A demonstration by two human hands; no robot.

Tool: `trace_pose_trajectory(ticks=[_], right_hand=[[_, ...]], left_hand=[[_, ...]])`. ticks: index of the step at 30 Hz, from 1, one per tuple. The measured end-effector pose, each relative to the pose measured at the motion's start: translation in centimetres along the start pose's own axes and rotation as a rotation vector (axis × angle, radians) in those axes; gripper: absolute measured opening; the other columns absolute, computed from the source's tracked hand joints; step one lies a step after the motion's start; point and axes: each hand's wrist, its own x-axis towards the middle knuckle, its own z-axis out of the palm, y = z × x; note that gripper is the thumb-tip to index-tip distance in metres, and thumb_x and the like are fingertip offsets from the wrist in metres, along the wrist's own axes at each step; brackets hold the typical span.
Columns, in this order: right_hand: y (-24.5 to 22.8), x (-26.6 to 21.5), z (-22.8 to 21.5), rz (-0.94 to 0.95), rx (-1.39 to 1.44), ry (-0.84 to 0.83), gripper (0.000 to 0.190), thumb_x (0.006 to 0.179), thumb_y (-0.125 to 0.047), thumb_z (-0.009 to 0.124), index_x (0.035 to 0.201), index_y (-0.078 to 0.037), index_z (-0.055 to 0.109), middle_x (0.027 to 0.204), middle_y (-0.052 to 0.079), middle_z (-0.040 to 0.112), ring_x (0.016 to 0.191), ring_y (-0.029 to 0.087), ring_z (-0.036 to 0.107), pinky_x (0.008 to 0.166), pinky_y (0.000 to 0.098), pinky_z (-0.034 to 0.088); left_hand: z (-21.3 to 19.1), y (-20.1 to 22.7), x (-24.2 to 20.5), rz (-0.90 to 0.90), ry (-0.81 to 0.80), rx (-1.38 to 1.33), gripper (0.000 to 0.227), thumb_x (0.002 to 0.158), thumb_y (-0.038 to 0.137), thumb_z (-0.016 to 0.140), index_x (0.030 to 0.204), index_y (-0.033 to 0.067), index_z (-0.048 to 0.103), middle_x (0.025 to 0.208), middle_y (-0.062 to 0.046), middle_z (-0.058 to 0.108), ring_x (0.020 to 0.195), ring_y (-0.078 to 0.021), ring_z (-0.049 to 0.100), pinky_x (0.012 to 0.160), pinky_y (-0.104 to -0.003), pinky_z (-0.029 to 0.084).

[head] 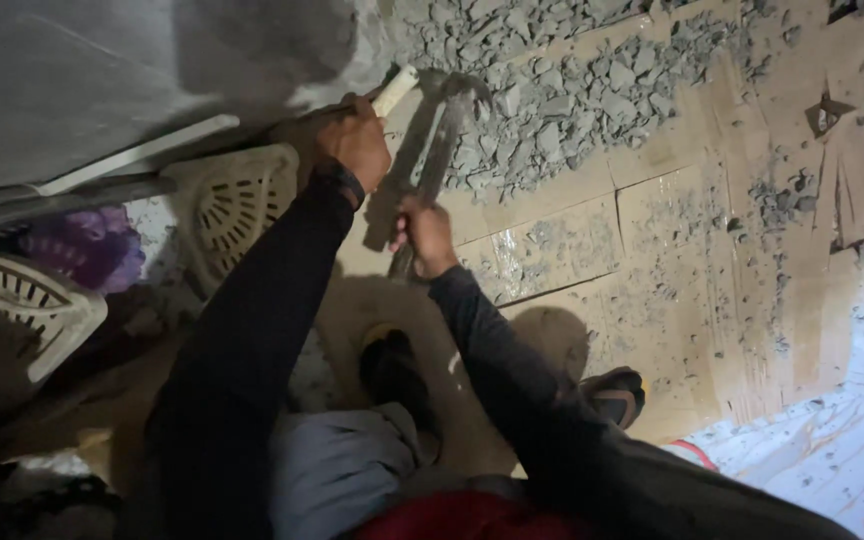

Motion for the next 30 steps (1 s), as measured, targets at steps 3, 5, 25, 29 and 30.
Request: trace_pose_trajectory(ticks=[3,5,25,29,30], right_hand=[[-1.3,-1.0,-1.3,-0.037,0.032,0.041,0.014,0.09,-0.012,0.05,0.081,-0.002,0.052,0.061,0.005,0.049,0.043,0.013,0.042,0.037,0.0286,0.041],[-1.6,-1.6,-3.1,-0.259,-0.104,0.107,0.021,0.092,-0.014,0.05,0.075,-0.002,0.055,0.056,0.004,0.05,0.039,0.013,0.045,0.037,0.0276,0.046],[0.2,-1.5,-3.0,-0.507,-0.293,0.192,0.015,0.083,-0.008,0.05,0.072,0.002,0.054,0.055,0.012,0.051,0.039,0.021,0.054,0.038,0.0337,0.044],[1.1,5.3,-2.2,-0.156,-0.371,0.223,0.026,0.073,-0.007,0.043,0.074,0.014,0.058,0.054,0.019,0.051,0.042,0.032,0.061,0.035,0.0524,0.042],[-0.6,5.0,-2.3,-0.169,-0.367,0.215,0.026,0.073,-0.007,0.043,0.074,0.014,0.058,0.054,0.019,0.051,0.042,0.032,0.061,0.035,0.0524,0.042]], left_hand=[[1.3,-0.2,-0.3,-0.038,-0.093,-0.125,0.039,0.092,0.02,0.049,0.117,-0.0099,0.047,0.067,-0.018,0.064,0.049,-0.0394,0.056,0.055,-0.052,0.04],[-0.5,0.2,0.0,0.035,-0.016,-0.062,0.032,0.092,0.019,0.057,0.106,-0.0096,0.052,0.064,-0.016,0.062,0.043,-0.0313,0.053,0.045,-0.042,0.043],[-4.1,3.4,-1.3,-0.526,-0.053,-0.566,0.05,0.086,0.023,0.059,0.121,-0.0099,0.047,0.103,-0.025,0.056,0.098,-0.0383,0.055,0.083,-0.045,0.04],[9.6,-1.0,-0.5,-0.173,-0.098,-0.181,0.05,0.097,0.025,0.048,0.126,-0.011,0.03,0.094,-0.023,0.063,0.086,-0.0365,0.064,0.079,-0.051,0.042],[12.7,-2.1,-0.3,-0.17,-0.083,-0.177,0.05,0.097,0.025,0.048,0.126,-0.011,0.03,0.094,-0.023,0.063,0.086,-0.0365,0.064,0.079,-0.051,0.042]])
